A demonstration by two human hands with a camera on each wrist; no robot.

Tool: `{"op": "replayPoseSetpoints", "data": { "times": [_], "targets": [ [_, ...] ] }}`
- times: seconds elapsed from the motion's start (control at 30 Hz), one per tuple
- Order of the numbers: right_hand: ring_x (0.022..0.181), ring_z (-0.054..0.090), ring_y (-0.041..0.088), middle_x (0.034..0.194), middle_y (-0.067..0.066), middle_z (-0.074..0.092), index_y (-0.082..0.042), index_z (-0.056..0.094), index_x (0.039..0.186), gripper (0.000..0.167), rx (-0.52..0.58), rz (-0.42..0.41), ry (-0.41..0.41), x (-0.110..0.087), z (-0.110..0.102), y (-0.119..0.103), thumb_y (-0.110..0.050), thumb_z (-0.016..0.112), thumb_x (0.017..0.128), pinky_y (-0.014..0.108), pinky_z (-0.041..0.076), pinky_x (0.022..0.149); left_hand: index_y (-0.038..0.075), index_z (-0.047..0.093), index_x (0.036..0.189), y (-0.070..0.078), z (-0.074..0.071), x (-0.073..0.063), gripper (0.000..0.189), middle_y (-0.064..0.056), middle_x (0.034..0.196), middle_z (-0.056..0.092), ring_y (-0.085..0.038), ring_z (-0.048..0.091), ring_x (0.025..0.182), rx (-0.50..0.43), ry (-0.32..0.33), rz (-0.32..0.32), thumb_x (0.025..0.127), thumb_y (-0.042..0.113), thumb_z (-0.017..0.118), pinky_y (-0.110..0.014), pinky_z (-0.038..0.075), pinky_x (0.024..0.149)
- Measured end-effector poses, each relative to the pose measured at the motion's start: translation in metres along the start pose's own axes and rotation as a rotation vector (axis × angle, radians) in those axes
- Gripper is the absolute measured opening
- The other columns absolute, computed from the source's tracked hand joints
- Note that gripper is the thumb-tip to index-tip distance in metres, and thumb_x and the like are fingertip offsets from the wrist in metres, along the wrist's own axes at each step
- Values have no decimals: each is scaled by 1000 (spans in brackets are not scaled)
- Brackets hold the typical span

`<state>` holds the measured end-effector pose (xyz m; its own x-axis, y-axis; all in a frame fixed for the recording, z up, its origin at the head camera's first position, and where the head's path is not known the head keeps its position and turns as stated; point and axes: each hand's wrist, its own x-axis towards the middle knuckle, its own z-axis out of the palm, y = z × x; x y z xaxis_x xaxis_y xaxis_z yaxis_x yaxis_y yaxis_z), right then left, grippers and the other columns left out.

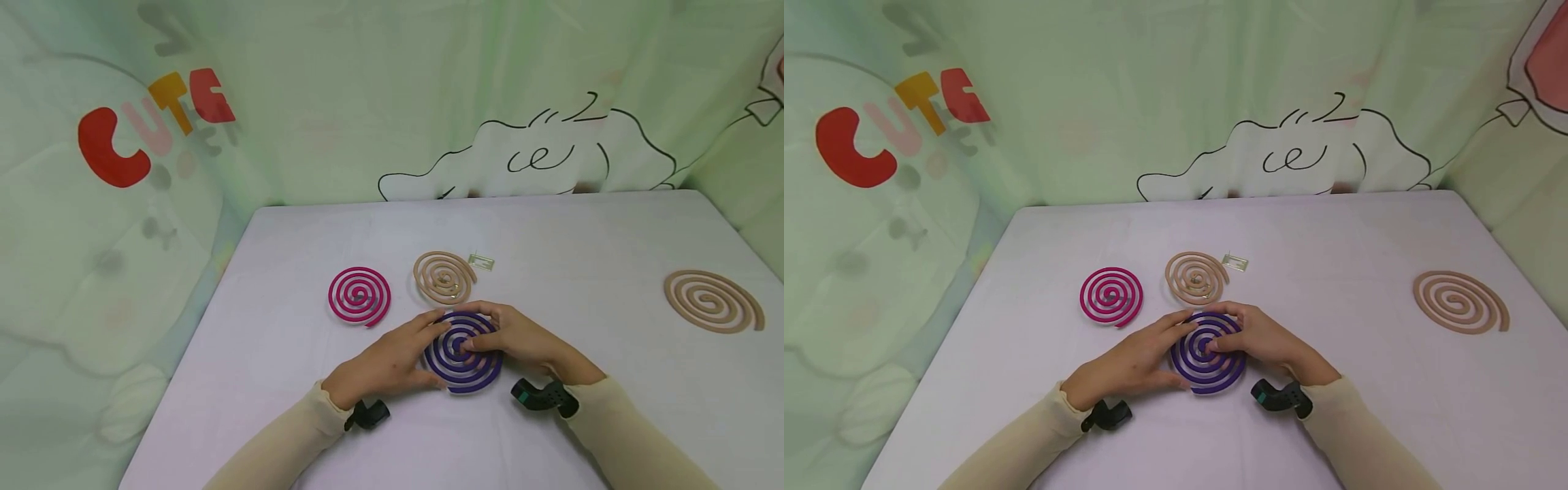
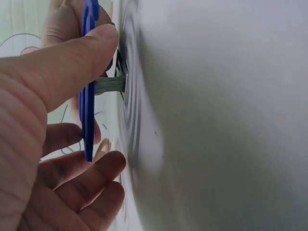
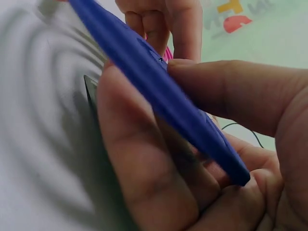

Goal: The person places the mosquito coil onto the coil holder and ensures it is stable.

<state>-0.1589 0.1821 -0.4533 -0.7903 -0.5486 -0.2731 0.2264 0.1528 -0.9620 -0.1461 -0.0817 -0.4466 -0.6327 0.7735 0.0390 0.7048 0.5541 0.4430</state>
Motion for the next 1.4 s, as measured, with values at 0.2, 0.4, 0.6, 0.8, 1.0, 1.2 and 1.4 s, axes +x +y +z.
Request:
{"op": "replayPoseSetpoints", "data": {
  "times": [0.2,0.4,0.6,0.8,1.0,1.2,1.4],
  "targets": [
    [84,74,23,113,20,70,9,33,154,72,88,-6,-41,4,0,3,-1,72,94,35,63,74,5,42,158,-3,0,-3,92,-13,162,41,-25,42,149,9,29,-17,86,44,86,-34,33,122],
    [87,74,21,111,18,71,10,31,154,73,127,-9,-57,6,2,5,1,71,94,33,63,74,4,42,157,-7,0,-6,93,-11,160,45,-23,42,149,-15,37,-39,85,44,86,-34,32,123],
    [92,74,21,112,18,71,11,31,154,73,143,-19,-61,8,6,6,1,71,94,32,62,76,4,45,155,-12,1,-10,92,-10,155,51,-21,46,145,-52,76,-17,84,43,87,-34,34,121],
    [91,74,21,110,17,72,11,31,154,72,160,-18,-55,13,11,4,3,70,94,32,62,74,4,46,154,-14,-1,-15,92,-9,152,53,-20,48,143,-84,88,-39,83,42,89,-33,36,120],
    [89,74,21,108,18,72,10,32,154,71,160,-12,-46,18,19,2,3,70,94,31,62,72,3,46,155,-19,-2,-23,92,-9,152,53,-20,48,143,-118,96,-75,83,38,89,-35,37,120],
    [87,73,20,104,16,73,11,34,152,70,146,-18,-52,25,27,-1,2,70,93,30,61,70,8,46,155,-21,-4,-34,88,-7,152,54,-19,49,142,-125,107,-93,84,38,88,-38,39,119],
    [90,72,21,111,19,71,10,38,150,67,140,-30,-67,35,40,-3,2,72,92,30,62,72,8,47,155,-22,-7,-51,87,-7,151,55,-21,50,141,-159,126,-168,84,35,89,-42,40,118]
  ]
}}
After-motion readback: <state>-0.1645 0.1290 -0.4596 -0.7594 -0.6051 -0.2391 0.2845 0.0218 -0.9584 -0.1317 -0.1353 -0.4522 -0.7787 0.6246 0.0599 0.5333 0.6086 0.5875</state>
